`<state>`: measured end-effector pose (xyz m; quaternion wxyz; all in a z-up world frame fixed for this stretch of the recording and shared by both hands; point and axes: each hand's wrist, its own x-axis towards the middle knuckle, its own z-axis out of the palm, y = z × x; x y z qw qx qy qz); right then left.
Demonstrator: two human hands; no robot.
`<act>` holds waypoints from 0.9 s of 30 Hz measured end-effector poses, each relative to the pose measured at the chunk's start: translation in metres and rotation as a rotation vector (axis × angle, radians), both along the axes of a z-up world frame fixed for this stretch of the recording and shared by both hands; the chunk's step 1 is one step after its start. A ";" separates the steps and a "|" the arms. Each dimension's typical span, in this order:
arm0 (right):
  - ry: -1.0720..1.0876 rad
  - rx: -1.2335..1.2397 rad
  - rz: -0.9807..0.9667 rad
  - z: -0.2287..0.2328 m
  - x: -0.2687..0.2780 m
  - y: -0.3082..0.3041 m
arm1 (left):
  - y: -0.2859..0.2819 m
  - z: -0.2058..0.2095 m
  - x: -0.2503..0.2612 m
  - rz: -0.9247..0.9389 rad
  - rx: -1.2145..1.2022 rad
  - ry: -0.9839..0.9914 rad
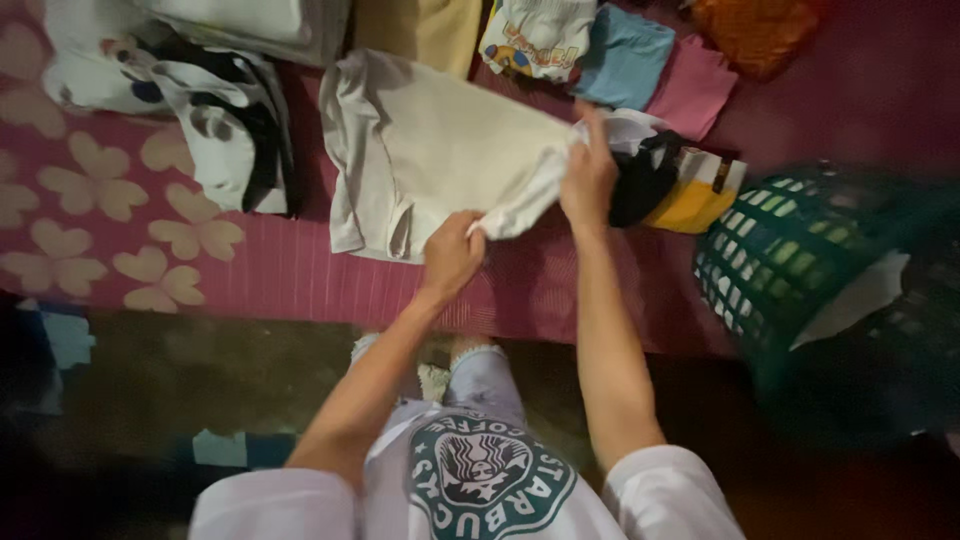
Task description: The person takes clothes from a green laundry basket and folds them on a bed, arranging folded items in piles by type. They fold small garments, a dark bra, white shirts and other clothing pieces, smoothing and stacking each folded item on the bed.
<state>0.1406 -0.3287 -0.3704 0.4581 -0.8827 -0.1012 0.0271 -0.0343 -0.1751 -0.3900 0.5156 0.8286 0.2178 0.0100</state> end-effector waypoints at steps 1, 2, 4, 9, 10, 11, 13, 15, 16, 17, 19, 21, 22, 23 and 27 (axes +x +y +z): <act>0.218 0.118 -0.069 0.020 -0.008 -0.009 | 0.013 0.026 -0.010 -0.067 -0.004 -0.039; 0.434 0.237 -0.129 0.040 -0.016 -0.018 | 0.030 0.052 -0.018 -0.186 -0.038 -0.053; 0.587 0.678 -0.109 0.091 -0.043 -0.044 | 0.057 0.108 -0.035 -0.353 -0.074 -0.072; 0.616 0.507 0.060 0.204 -0.091 -0.073 | 0.119 0.217 -0.035 -0.491 0.103 -0.055; 0.489 0.323 0.052 0.214 -0.091 -0.067 | 0.130 0.229 -0.022 -0.535 0.151 0.035; 0.361 0.141 0.040 0.223 -0.086 -0.057 | 0.138 0.240 -0.010 -0.576 0.199 0.125; 0.166 -0.020 0.000 0.245 -0.075 -0.043 | 0.144 0.260 0.014 -0.585 0.330 -0.046; 0.038 0.027 -0.044 0.268 -0.060 -0.033 | 0.145 0.278 0.033 -0.570 0.422 -0.189; -0.224 -0.021 0.008 0.281 -0.054 -0.031 | 0.147 0.287 0.040 -0.551 0.448 -0.243; -0.485 -0.071 0.064 0.295 -0.047 -0.032 | 0.149 0.296 0.047 -0.533 0.474 -0.297; -0.405 0.113 0.091 0.322 -0.037 -0.040 | 0.157 0.315 0.059 -0.471 0.732 -0.273; -0.324 0.231 0.146 0.336 -0.037 -0.043 | 0.165 0.330 0.059 -0.415 0.903 -0.345; -0.277 0.255 0.186 0.340 -0.041 -0.050 | 0.167 0.336 0.055 -0.396 0.941 -0.426; -0.230 0.279 0.225 0.339 -0.045 -0.055 | 0.167 0.338 0.051 -0.376 0.977 -0.507; -0.118 0.167 0.243 0.304 -0.089 -0.080 | 0.163 0.316 0.004 -0.404 0.937 -0.578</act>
